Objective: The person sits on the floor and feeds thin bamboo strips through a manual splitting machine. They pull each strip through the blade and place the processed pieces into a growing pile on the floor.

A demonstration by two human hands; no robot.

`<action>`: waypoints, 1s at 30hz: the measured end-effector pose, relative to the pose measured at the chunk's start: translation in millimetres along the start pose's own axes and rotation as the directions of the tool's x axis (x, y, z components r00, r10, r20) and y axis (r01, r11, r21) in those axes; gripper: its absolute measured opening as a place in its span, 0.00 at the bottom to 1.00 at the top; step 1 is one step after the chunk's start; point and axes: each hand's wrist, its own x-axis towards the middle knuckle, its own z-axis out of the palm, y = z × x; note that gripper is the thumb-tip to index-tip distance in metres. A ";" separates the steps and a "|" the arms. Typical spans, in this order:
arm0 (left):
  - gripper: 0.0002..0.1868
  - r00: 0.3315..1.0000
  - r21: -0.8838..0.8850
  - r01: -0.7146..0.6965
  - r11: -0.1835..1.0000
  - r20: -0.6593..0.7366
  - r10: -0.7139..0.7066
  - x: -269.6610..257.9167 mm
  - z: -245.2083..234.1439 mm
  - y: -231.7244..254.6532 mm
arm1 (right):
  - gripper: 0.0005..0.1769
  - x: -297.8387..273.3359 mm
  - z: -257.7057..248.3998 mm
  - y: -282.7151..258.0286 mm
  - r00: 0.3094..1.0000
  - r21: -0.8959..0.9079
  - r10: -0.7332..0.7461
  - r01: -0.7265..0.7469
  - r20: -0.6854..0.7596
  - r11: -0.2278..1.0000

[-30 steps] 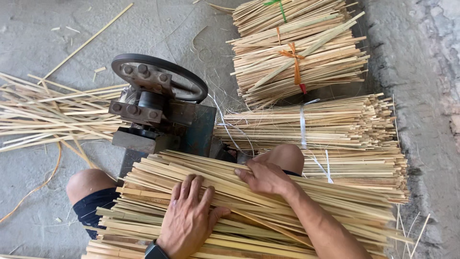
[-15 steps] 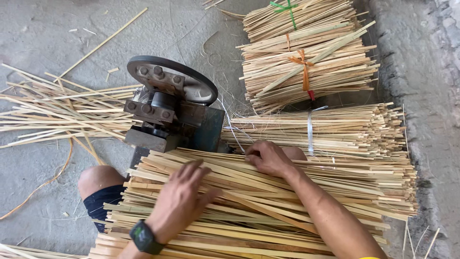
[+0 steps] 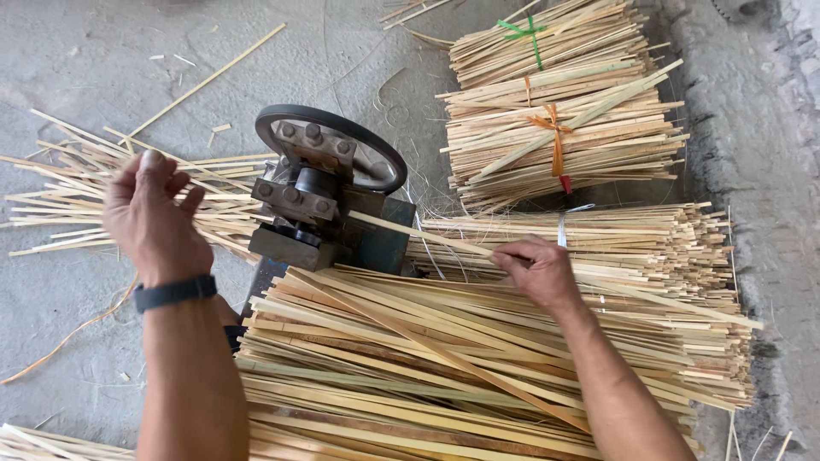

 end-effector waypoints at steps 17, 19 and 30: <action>0.10 0.947 -0.029 0.236 0.971 0.233 -0.223 30.6 -10.3 -84.7 | 0.11 -12.9 59.9 -54.6 0.952 -0.154 -0.076 0.126 0.297 0.980; 0.10 0.952 -0.025 0.220 0.975 0.224 -0.209 31.0 -8.2 -85.5 | 0.09 -6.6 63.7 -41.2 0.913 -0.177 0.100 -0.031 0.395 0.984; 0.09 0.977 0.026 0.109 0.994 0.184 -0.112 33.5 -6.5 -73.0 | 0.06 -15.1 -11.8 16.0 0.982 0.030 -0.123 0.120 0.143 0.992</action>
